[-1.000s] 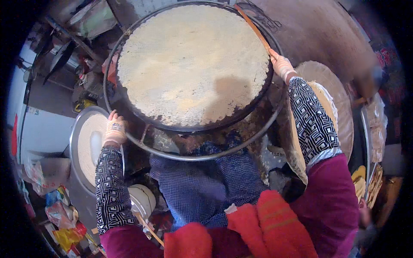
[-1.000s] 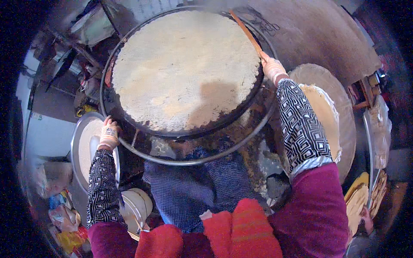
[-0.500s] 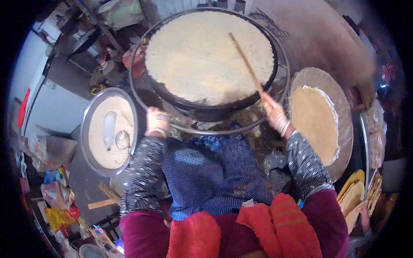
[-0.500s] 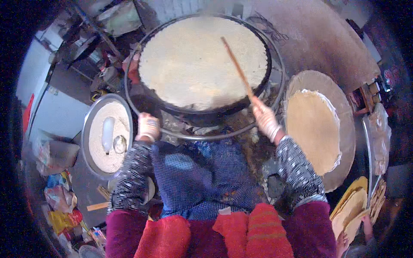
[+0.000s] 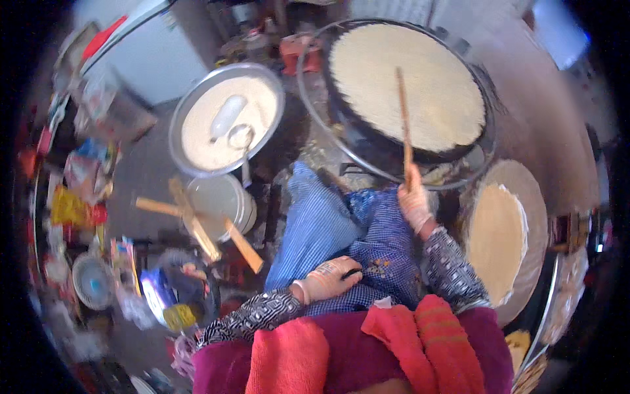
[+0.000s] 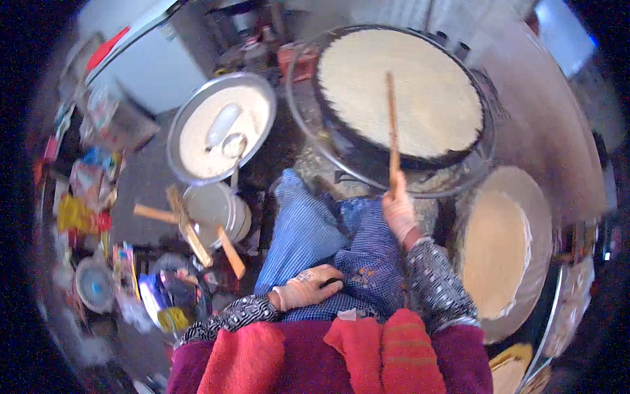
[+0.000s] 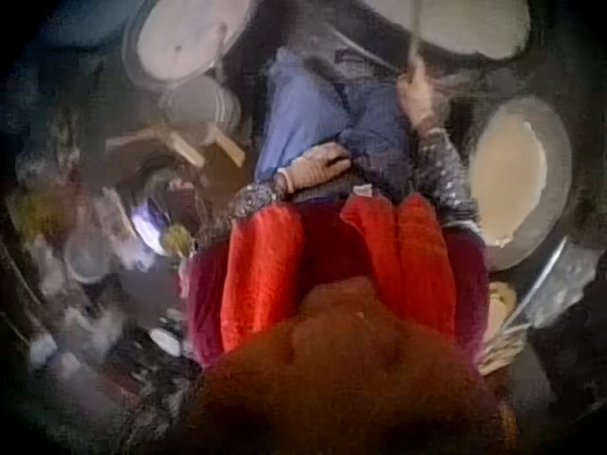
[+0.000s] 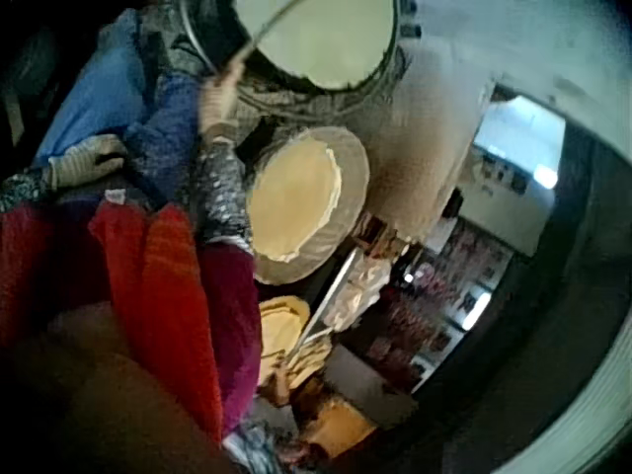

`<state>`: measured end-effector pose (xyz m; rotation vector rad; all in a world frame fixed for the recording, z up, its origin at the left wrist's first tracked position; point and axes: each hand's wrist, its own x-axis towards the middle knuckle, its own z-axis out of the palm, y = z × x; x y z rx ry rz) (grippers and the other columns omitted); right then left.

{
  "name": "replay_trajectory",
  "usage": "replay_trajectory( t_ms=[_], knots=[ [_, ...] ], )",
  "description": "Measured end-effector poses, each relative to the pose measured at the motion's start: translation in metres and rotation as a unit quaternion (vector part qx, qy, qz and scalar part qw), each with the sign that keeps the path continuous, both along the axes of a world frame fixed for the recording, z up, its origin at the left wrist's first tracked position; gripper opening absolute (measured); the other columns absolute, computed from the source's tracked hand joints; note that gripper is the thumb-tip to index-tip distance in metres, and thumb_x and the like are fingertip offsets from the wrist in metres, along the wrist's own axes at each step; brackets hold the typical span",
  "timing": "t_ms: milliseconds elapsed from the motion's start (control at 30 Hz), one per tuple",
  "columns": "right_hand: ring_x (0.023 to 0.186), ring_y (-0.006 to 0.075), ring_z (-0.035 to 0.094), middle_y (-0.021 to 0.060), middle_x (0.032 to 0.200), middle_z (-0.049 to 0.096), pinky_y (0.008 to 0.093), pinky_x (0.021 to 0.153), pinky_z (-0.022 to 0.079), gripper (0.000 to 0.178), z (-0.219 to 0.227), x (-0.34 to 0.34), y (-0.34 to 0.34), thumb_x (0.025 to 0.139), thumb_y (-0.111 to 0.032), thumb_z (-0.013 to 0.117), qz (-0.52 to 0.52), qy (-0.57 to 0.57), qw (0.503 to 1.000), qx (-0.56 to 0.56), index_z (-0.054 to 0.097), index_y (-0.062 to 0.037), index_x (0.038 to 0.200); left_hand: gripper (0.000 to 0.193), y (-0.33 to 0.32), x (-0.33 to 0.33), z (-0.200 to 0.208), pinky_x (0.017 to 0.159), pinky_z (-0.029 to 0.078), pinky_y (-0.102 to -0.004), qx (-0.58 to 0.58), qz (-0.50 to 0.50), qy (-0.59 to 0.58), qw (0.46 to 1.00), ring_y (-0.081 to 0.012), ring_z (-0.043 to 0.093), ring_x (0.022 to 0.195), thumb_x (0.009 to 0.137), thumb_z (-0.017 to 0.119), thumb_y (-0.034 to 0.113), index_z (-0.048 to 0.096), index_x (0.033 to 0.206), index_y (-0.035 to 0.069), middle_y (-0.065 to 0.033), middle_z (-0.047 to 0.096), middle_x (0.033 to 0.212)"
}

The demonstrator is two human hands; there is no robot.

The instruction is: The person spreads batter on a large round griddle with a wooden tool, flips the thin cooked sheet using a scraper and their hands, and removes it to a side table.

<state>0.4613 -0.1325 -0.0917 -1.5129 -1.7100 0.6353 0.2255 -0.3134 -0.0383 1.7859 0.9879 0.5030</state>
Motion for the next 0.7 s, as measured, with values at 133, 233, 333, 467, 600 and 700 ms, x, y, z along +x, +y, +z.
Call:
replay_trajectory(
  t_ms=[133,233,333,467,600,700],
  knots=[
    [0.043,0.0089,0.047,0.0043,0.067,0.058,0.0215,0.037,0.036,0.047,0.084,-0.102,-0.062,0.090,-0.014,0.053,0.199,0.303,0.823,-0.437,0.044,-0.0083,0.136,0.033,-0.009,-0.002,-0.016,0.090,0.046,-0.0404,0.015,0.034,0.016,0.999,-0.0329,0.059,0.103,0.093,0.055,0.028,0.060,0.110,0.000,-0.0178,0.061,0.107],
    [0.044,0.0099,0.049,0.0046,0.067,0.058,0.0233,0.040,0.039,0.045,0.123,-0.126,-0.083,0.091,-0.020,0.052,0.329,0.303,0.724,-0.525,0.048,-0.0060,0.134,0.031,-0.012,-0.002,-0.025,0.090,0.046,-0.0402,0.026,0.081,-0.010,0.996,-0.0311,0.059,0.105,0.094,0.054,0.029,0.062,0.110,0.003,-0.0161,0.062,0.109],
    [0.050,0.0108,0.054,0.0072,0.073,0.062,0.0225,0.045,0.042,0.044,0.135,-0.141,-0.091,0.091,-0.022,0.052,0.416,0.265,0.652,-0.576,0.051,-0.0035,0.131,0.030,-0.024,-0.007,-0.049,0.091,0.046,-0.0395,0.115,0.148,-0.054,0.981,-0.0302,0.059,0.106,0.094,0.053,0.028,0.063,0.110,0.005,-0.0144,0.062,0.109],
    [0.066,0.0150,0.062,0.0088,0.086,0.066,0.0244,0.063,0.049,0.052,0.128,-0.184,-0.091,0.098,-0.038,0.041,0.510,0.194,0.681,-0.489,0.049,-0.0001,0.132,0.032,-0.020,-0.001,-0.057,0.089,0.047,-0.0397,0.103,0.143,-0.069,0.982,-0.0312,0.059,0.098,0.092,0.054,0.027,0.062,0.112,0.004,-0.0146,0.061,0.104],
    [0.079,0.0178,0.062,0.0109,0.104,0.064,0.0276,0.075,0.049,0.074,0.075,-0.266,-0.073,0.098,-0.061,0.027,0.437,0.256,0.662,-0.553,0.044,-0.0001,0.137,0.036,-0.014,-0.015,-0.030,0.096,0.045,-0.0401,0.024,0.041,0.039,0.998,-0.0337,0.057,0.107,0.091,0.050,0.026,0.061,0.117,0.003,-0.0167,0.061,0.116],
    [0.101,0.0145,0.058,0.0083,0.112,0.063,0.0270,0.087,0.046,0.055,-0.004,-0.281,-0.099,0.096,-0.047,0.052,0.558,0.255,0.716,-0.332,0.052,-0.0049,0.132,0.040,-0.012,-0.009,-0.049,0.106,0.038,-0.0423,0.113,-0.022,0.049,0.992,-0.0310,0.055,0.117,0.094,0.041,0.027,0.059,0.125,0.009,-0.0156,0.057,0.129]
  ],
)
